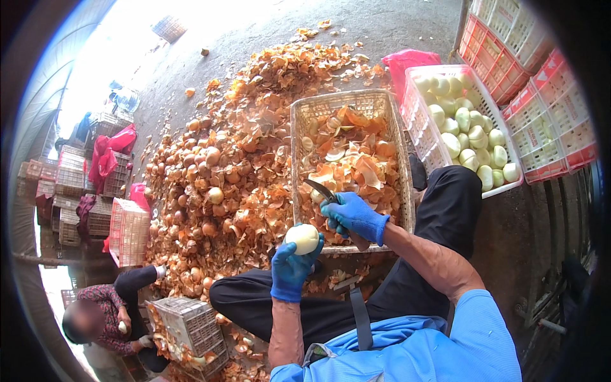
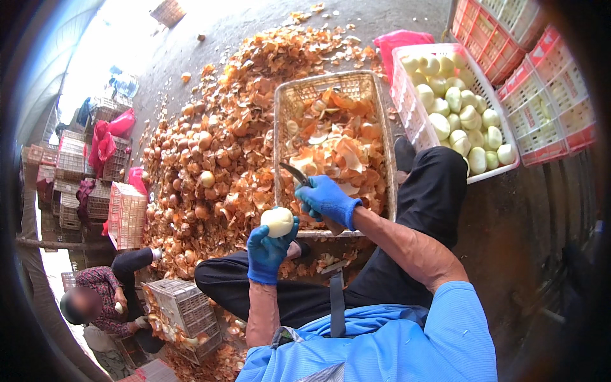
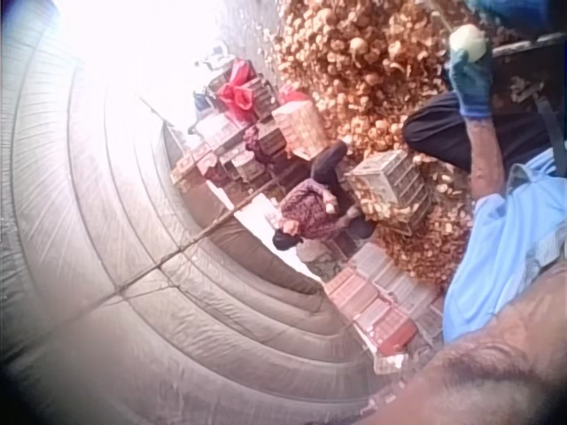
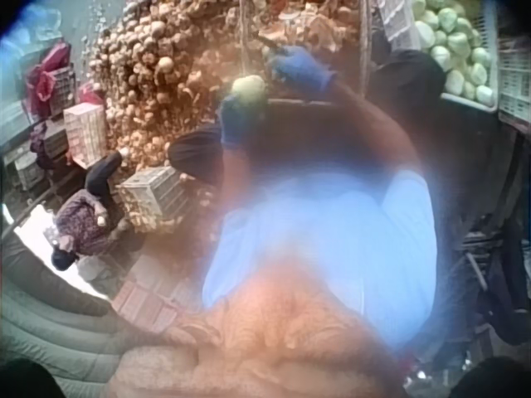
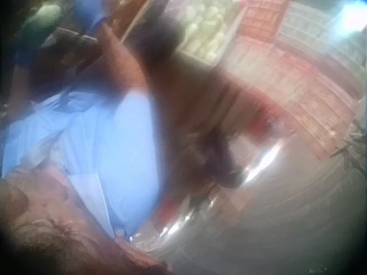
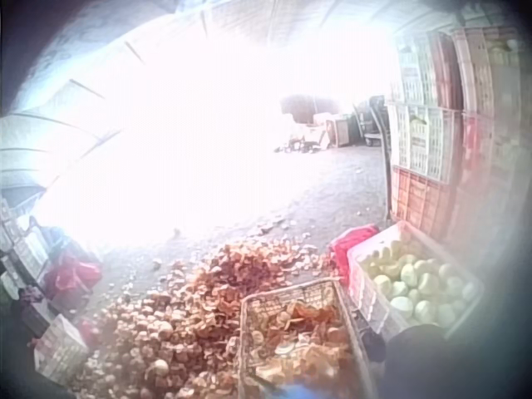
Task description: The person sits on the floor and peels onions one by one using a small knife. They remove the outer layers and place the peeled onions into a nearby crate while discarding the skins into a basket.
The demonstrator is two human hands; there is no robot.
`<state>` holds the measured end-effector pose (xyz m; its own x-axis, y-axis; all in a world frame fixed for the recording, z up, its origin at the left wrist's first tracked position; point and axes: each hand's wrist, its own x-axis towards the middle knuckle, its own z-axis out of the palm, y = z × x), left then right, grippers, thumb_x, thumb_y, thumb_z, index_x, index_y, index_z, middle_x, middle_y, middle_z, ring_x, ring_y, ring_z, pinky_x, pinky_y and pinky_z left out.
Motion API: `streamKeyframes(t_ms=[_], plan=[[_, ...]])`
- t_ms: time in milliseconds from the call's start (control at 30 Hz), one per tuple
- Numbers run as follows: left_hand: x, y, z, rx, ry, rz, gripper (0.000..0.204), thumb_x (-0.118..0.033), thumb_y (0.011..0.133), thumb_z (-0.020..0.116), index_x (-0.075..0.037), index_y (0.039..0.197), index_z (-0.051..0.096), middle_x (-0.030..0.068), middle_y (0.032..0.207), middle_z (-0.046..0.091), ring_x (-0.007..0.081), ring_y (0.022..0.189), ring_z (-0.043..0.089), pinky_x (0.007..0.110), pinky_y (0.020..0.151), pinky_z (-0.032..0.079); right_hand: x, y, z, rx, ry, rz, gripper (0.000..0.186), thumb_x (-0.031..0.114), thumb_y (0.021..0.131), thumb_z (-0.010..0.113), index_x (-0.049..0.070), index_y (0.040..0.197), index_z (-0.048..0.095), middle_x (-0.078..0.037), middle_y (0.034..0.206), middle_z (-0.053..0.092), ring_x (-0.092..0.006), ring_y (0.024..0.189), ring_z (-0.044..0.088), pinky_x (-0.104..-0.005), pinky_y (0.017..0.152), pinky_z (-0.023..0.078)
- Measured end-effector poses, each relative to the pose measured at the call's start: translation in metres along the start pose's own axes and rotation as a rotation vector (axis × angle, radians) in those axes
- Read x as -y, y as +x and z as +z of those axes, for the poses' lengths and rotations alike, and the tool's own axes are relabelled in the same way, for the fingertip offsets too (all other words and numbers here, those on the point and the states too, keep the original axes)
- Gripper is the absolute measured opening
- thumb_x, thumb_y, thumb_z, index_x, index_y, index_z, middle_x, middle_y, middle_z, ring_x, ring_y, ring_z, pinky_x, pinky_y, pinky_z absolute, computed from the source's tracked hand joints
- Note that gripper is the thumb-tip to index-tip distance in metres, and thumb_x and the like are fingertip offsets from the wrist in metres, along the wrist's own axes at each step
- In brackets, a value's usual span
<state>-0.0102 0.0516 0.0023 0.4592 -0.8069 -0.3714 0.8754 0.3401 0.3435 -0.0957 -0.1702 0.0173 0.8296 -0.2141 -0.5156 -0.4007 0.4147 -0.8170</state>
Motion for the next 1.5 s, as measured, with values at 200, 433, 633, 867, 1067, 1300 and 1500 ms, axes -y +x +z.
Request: streamKeyframes(t_ms=[200,433,633,867,1067,1300,1500], plan=[[-0.004,-0.005,-0.011,-0.004,-0.113,0.010,0.056,-0.005,0.093,0.061,0.006,0.145,0.044,0.0283,0.141,0.053,0.0473,0.133,0.050,0.057,0.116,0.042,-0.022,-0.009,0.011,-0.125,-0.474,-0.494,0.016,0.019,0.094,0.063,0.004,0.099,0.064,-0.018,0.080,0.068,-0.0279,0.072,0.070,-0.0380,0.062,0.053],[0.000,-0.002,-0.026,-0.089,-0.040,0.114,0.050,-0.014,0.097,0.065,0.003,0.141,0.049,0.0235,0.136,0.059,0.0417,0.127,0.058,0.055,0.112,0.048,-0.025,-0.029,0.017,-0.271,-1.173,-0.863,0.013,0.018,0.090,0.065,0.009,0.094,0.057,-0.010,0.074,0.065,-0.0279,0.069,0.069,-0.0403,0.054,0.051],[0.004,0.001,-0.017,-0.016,-0.021,0.059,0.052,-0.018,0.096,0.066,0.003,0.141,0.049,0.0240,0.134,0.061,0.0416,0.124,0.061,0.052,0.104,0.055,-0.039,-0.037,0.022,-0.240,-1.326,-0.875,0.009,0.017,0.092,0.059,0.011,0.089,0.053,-0.006,0.072,0.060,-0.0222,0.063,0.067,-0.0366,0.049,0.049],[0.013,0.004,-0.015,-0.111,0.235,0.181,0.052,-0.016,0.092,0.068,0.004,0.137,0.050,0.0230,0.128,0.062,0.0400,0.118,0.064,0.051,0.102,0.056,-0.046,-0.029,0.025,-0.232,-1.358,-0.802,0.010,0.016,0.092,0.060,0.008,0.092,0.053,-0.008,0.070,0.061,-0.0248,0.061,0.067,-0.0377,0.050,0.049],[0.024,0.004,0.017,-0.042,0.308,0.297,0.055,-0.022,0.094,0.068,0.004,0.138,0.050,0.0239,0.130,0.061,0.0414,0.121,0.062,0.053,0.106,0.053,-0.029,0.031,-0.005,-0.311,-1.191,-0.313,0.019,0.019,0.092,0.057,0.001,0.093,0.065,-0.024,0.089,0.071,-0.0371,0.080,0.071,-0.0470,0.069,0.055],[0.014,0.009,-0.002,-0.082,-0.213,0.160,0.056,-0.031,0.095,0.069,0.002,0.138,0.053,0.0262,0.137,0.057,0.0446,0.123,0.058,0.055,0.107,0.051,-0.032,0.019,0.000,-0.345,-0.886,-0.389,0.021,0.023,0.094,0.060,0.002,0.096,0.064,-0.024,0.088,0.070,-0.0406,0.083,0.069,-0.0492,0.070,0.053],[0.008,0.004,-0.004,-0.016,-0.102,0.131,0.058,-0.021,0.094,0.066,0.003,0.143,0.047,0.0228,0.138,0.057,0.0406,0.129,0.056,0.054,0.112,0.047,-0.030,-0.028,0.015,-0.218,-1.099,-0.857,0.013,0.014,0.089,0.065,0.007,0.089,0.053,-0.012,0.072,0.064,-0.0296,0.068,0.070,-0.0402,0.054,0.051]])
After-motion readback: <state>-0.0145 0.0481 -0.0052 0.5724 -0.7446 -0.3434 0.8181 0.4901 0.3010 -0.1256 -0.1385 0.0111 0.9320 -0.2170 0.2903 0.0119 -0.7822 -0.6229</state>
